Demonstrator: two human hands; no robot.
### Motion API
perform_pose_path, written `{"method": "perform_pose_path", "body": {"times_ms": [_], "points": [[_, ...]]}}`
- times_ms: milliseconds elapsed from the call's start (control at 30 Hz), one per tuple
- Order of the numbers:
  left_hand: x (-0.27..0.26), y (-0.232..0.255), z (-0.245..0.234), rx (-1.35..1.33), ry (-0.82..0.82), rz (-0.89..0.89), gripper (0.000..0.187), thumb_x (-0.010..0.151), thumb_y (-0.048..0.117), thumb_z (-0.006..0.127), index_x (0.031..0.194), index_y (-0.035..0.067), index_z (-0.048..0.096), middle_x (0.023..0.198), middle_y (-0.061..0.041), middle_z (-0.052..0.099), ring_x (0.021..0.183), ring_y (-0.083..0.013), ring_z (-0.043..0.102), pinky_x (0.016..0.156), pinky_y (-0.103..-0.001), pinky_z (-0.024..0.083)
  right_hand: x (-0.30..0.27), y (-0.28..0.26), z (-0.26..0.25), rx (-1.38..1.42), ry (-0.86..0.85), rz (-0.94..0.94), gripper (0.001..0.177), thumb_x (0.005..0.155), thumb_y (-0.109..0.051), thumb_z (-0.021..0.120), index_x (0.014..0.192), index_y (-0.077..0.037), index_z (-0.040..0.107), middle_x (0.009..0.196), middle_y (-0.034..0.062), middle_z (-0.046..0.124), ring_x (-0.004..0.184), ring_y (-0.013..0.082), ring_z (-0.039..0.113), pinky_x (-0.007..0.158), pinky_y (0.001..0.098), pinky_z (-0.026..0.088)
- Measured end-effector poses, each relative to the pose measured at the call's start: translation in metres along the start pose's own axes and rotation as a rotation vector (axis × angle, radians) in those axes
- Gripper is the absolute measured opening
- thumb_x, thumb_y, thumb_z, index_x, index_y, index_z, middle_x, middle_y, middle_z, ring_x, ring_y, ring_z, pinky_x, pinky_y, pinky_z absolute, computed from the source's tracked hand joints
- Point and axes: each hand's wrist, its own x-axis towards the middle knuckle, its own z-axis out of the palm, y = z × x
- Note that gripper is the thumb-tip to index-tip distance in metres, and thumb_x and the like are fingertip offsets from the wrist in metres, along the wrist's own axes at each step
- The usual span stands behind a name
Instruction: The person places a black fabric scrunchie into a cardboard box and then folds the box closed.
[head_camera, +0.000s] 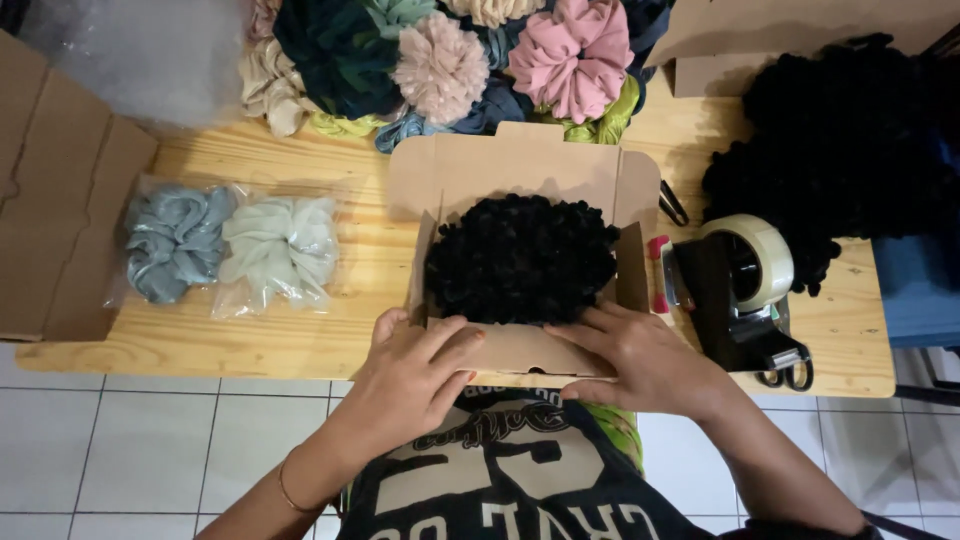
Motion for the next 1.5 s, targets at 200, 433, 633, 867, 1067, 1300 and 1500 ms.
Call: {"method": "perform_pose_path", "body": {"times_ms": [200, 433, 633, 867, 1067, 1300, 1500], "points": [[0.001, 0.011, -0.002, 0.034, 0.071, -0.021, 0.032, 0.096, 0.026, 0.065, 0.124, 0.009, 0.069, 0.124, -0.006, 0.068, 0.085, -0.0224, 0.065, 0.115, -0.070, 0.018, 0.023, -0.009, -0.011, 0.109, -0.101, 0.033, 0.092, 0.093, -0.074, 0.029, 0.160, -0.011, 0.031, 0.146, 0.0325, 0.050, 0.135, 0.0511, 0.048, 0.104, 0.0597, 0.043], [0.001, 0.022, -0.005, 0.161, 0.023, -0.049, 0.030, 0.086, 0.021, 0.075, 0.113, 0.008, 0.070, 0.122, -0.008, 0.065, 0.098, -0.0260, 0.064, 0.111, -0.079, 0.016, 0.016, -0.010, 0.009, -0.010, 0.058, 0.052, 0.085, 0.095, -0.066, 0.044, 0.159, -0.012, 0.033, 0.149, 0.0292, 0.049, 0.128, 0.0498, 0.055, 0.096, 0.0591, 0.049], [0.002, 0.031, -0.003, 0.163, -0.124, -0.138, 0.036, 0.092, 0.029, 0.065, 0.121, 0.009, 0.066, 0.122, -0.014, 0.069, 0.103, -0.0342, 0.065, 0.107, -0.084, 0.019, 0.012, -0.021, 0.026, -0.141, 0.136, -0.096, 0.060, 0.095, -0.045, 0.067, 0.143, -0.011, 0.056, 0.141, 0.0147, 0.058, 0.130, 0.0360, 0.054, 0.095, 0.0491, 0.049], [0.011, 0.032, -0.002, 0.286, -0.254, -0.182, 0.030, 0.088, 0.035, 0.065, 0.099, 0.009, 0.077, 0.110, -0.013, 0.073, 0.136, -0.0536, 0.043, 0.102, -0.092, 0.018, 0.024, -0.027, 0.025, -0.077, 0.032, -0.059, 0.049, 0.095, -0.037, 0.070, 0.134, -0.009, 0.059, 0.123, 0.0125, 0.058, 0.117, 0.0344, 0.055, 0.095, 0.0503, 0.051], [0.011, 0.027, 0.013, 0.243, -0.077, 0.017, 0.027, 0.067, -0.008, 0.067, 0.090, 0.004, 0.070, 0.085, -0.011, 0.067, 0.082, -0.0265, 0.061, 0.101, -0.061, 0.036, 0.023, -0.025, 0.029, -0.180, 0.067, -0.143, 0.042, 0.092, -0.022, 0.073, 0.128, -0.007, 0.058, 0.114, 0.0131, 0.061, 0.112, 0.0365, 0.061, 0.087, 0.0475, 0.054], [0.013, 0.029, 0.027, 0.273, -0.108, 0.022, 0.027, 0.062, -0.011, 0.064, 0.075, 0.013, 0.064, 0.079, -0.007, 0.063, 0.073, -0.0260, 0.059, 0.077, -0.040, 0.042, 0.026, -0.033, 0.043, -0.278, 0.168, -0.181, 0.004, 0.093, -0.005, 0.064, 0.096, -0.005, 0.062, 0.094, 0.0148, 0.060, 0.088, 0.0349, 0.063, 0.080, 0.0430, 0.055], [0.011, 0.025, 0.039, 0.182, -0.248, -0.007, 0.030, 0.064, -0.015, 0.061, 0.080, 0.009, 0.070, 0.090, -0.014, 0.069, 0.081, -0.0274, 0.065, 0.069, -0.039, 0.051, 0.028, -0.038, 0.042, -0.342, 0.111, -0.166, 0.018, 0.085, 0.008, 0.062, 0.081, -0.008, 0.055, 0.082, 0.0119, 0.056, 0.069, 0.0291, 0.057, 0.059, 0.0405, 0.048]]}}
